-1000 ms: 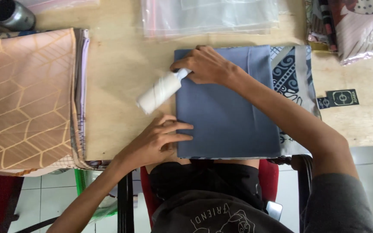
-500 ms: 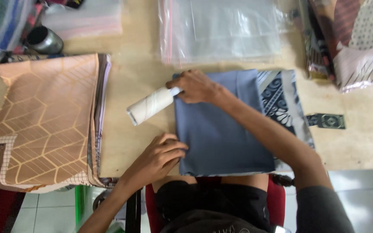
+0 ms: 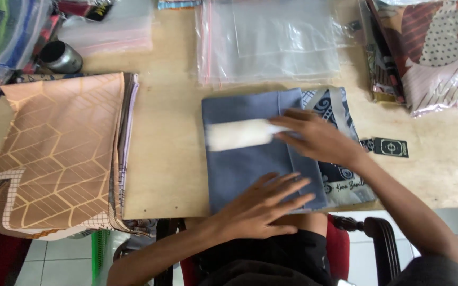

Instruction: A person uses a lint roller to clean a piece of fabric and then folds it neatly on a table.

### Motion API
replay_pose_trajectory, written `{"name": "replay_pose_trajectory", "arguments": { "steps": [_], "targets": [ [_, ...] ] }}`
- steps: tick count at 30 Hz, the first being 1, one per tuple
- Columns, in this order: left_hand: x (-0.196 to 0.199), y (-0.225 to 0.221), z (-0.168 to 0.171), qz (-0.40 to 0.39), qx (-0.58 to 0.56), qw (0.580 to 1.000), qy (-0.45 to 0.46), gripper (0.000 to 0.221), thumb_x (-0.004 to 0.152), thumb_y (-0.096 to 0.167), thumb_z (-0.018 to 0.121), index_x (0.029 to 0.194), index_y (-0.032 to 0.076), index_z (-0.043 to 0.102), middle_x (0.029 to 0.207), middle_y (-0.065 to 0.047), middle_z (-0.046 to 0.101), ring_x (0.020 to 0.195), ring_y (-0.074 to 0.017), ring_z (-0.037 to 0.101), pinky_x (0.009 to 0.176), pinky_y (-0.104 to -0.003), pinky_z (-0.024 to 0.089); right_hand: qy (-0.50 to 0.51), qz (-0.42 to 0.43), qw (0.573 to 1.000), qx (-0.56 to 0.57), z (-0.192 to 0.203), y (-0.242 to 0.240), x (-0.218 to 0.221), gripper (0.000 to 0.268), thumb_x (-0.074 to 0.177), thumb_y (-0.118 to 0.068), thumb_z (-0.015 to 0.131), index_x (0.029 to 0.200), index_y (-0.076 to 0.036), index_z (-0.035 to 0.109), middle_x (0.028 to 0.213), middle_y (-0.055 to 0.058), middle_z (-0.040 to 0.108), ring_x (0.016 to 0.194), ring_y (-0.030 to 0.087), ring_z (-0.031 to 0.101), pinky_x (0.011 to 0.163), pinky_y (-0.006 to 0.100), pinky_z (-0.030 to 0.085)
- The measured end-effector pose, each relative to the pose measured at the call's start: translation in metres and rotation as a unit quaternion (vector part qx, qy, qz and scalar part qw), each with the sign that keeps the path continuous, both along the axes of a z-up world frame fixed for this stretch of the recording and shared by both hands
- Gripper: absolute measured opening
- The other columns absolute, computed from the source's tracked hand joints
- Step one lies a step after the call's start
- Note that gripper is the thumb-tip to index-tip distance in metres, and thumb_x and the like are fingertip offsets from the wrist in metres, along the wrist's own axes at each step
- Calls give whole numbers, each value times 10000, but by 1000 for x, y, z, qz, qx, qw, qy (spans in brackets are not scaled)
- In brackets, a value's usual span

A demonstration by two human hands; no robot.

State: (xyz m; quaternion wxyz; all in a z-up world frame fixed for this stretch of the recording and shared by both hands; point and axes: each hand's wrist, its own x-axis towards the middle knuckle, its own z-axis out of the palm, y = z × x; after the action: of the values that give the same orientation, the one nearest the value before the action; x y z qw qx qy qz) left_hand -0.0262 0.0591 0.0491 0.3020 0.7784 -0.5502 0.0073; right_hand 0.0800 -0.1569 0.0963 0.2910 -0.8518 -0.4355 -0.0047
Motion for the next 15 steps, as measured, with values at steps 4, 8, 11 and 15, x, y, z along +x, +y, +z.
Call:
{"name": "replay_pose_trajectory", "arguments": {
  "steps": [4, 8, 11, 15],
  "targets": [
    [-13, -42, -40, 72, 151, 969, -183, 879, 1015, 682, 528, 1667, 236, 143, 1752, -60, 120, 1634, -292, 164, 1301, -526, 216, -50, -116, 989, -80, -20, -66, -30, 367, 993, -239, 614, 1315, -66, 649, 1015, 79, 675, 936, 248, 653, 872, 415, 466],
    [-21, -46, -46, 102, 188, 948, -236, 735, 1047, 671, 403, 1653, 295, 226, 1729, 19, 185, 1604, -268, 188, 1298, -484, 157, -66, -162, 976, -126, -61, -96, -23, 319, 990, -256, 629, 1289, -156, 679, 1070, 41, 671, 981, 221, 618, 829, 407, 439],
    [-23, -47, -44, 102, 209, 938, -258, 806, 996, 647, 524, 1651, 282, 229, 1729, 7, 168, 1592, -259, 213, 1289, -465, 178, -121, -197, 970, -74, -79, -91, 8, 267, 1010, -165, 644, 1260, -83, 684, 1174, 127, 699, 1013, 316, 632, 772, 451, 417],
    [-18, -48, -45, 54, 127, 982, -126, 684, 965, 348, 642, 1581, 220, 374, 1660, -63, 348, 1553, -369, 304, 1219, -543, 350, -147, -234, 957, -84, -96, -91, 49, 329, 1080, -284, 575, 1376, -170, 661, 944, 138, 636, 857, 383, 635, 742, 497, 466]
  ]
}}
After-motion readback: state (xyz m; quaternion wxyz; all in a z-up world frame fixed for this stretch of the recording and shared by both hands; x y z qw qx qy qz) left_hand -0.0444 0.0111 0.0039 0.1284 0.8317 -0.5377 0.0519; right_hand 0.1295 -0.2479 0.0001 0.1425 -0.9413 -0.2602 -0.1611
